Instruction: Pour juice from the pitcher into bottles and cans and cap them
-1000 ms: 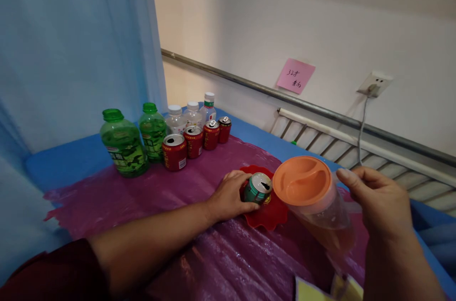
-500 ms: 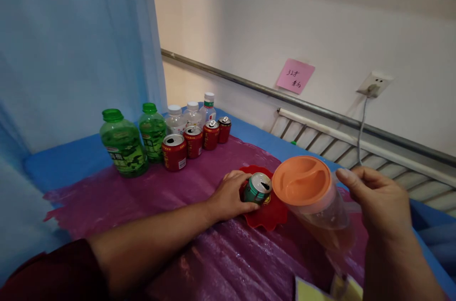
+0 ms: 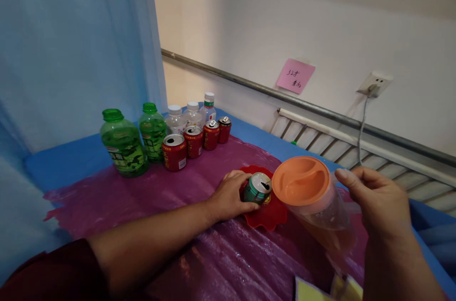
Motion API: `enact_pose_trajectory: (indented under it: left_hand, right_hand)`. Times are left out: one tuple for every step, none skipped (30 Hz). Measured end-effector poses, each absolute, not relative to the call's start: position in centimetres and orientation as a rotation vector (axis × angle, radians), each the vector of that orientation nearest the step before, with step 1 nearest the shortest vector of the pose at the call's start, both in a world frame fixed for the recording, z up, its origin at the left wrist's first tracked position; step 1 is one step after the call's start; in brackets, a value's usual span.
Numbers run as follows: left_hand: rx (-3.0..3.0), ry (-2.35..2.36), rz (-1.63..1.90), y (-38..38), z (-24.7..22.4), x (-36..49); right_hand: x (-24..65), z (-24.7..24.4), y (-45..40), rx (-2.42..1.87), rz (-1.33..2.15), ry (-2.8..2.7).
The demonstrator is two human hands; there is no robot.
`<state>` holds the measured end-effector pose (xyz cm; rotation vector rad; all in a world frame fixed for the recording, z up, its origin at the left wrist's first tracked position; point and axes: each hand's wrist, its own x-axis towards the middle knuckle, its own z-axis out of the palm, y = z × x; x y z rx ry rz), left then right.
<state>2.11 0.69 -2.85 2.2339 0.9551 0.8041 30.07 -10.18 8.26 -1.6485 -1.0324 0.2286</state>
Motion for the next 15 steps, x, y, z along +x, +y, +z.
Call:
enact_pose_trajectory:
  left_hand:
    - [2.235, 0.952, 0.802, 0.69, -2.85, 2.11]
    - [2.235, 0.949, 0.800, 0.69, -2.86, 2.12]
    - [2.235, 0.950, 0.799, 0.70, -2.88, 2.12]
    - [2.235, 0.953, 0.797, 0.70, -2.88, 2.12]
    - [2.233, 0.958, 0.795, 0.70, -2.88, 2.13]
    - [2.231, 0.965, 0.794, 0.69, -2.87, 2.13]
    - [2.228, 0.970, 0.790, 0.69, -2.85, 2.13]
    - [2.227, 0.973, 0.786, 0.68, -2.83, 2.14]
    - [2.226, 0.974, 0.783, 0.67, -2.80, 2.14]
    - [2.225, 0.972, 0.781, 0.67, -2.78, 2.14]
    - [2.225, 0.969, 0.783, 0.68, -2.78, 2.14]
    - [2.226, 0.965, 0.787, 0.69, -2.79, 2.14]
    - [2.227, 0.961, 0.793, 0.70, -2.83, 2.14]
    - [2.228, 0.958, 0.800, 0.72, -2.87, 2.13]
    - [2.229, 0.955, 0.806, 0.74, -2.92, 2.13]
  right_hand:
    - [30.05, 8.28, -10.18, -1.647, 0.233, -1.027]
    - [30.04, 8.30, -10.17, -1.646, 0.238, -1.023]
    - [30.06, 8.31, -10.16, -1.646, 0.239, -1.020]
    - [30.07, 8.33, -10.16, -1.647, 0.240, -1.018]
    - [30.10, 8.35, -10.16, -1.652, 0.237, -1.019]
    - [30.11, 8.37, -10.18, -1.659, 0.234, -1.022]
    - [30.12, 8.39, -10.20, -1.667, 0.228, -1.027]
    - [30.11, 8.41, -10.22, -1.674, 0.224, -1.030]
    - [30.09, 8.42, -10.24, -1.677, 0.222, -1.030]
    - [30.06, 8.43, -10.25, -1.676, 0.225, -1.028]
    - [30.02, 8.44, -10.25, -1.672, 0.231, -1.023]
    - [29.98, 8.44, -10.24, -1.667, 0.237, -1.018]
    - [29.95, 8.44, -10.23, -1.664, 0.241, -1.016]
    - [29.94, 8.44, -10.22, -1.662, 0.239, -1.016]
    - [29.94, 8.44, -10.20, -1.660, 0.236, -1.019]
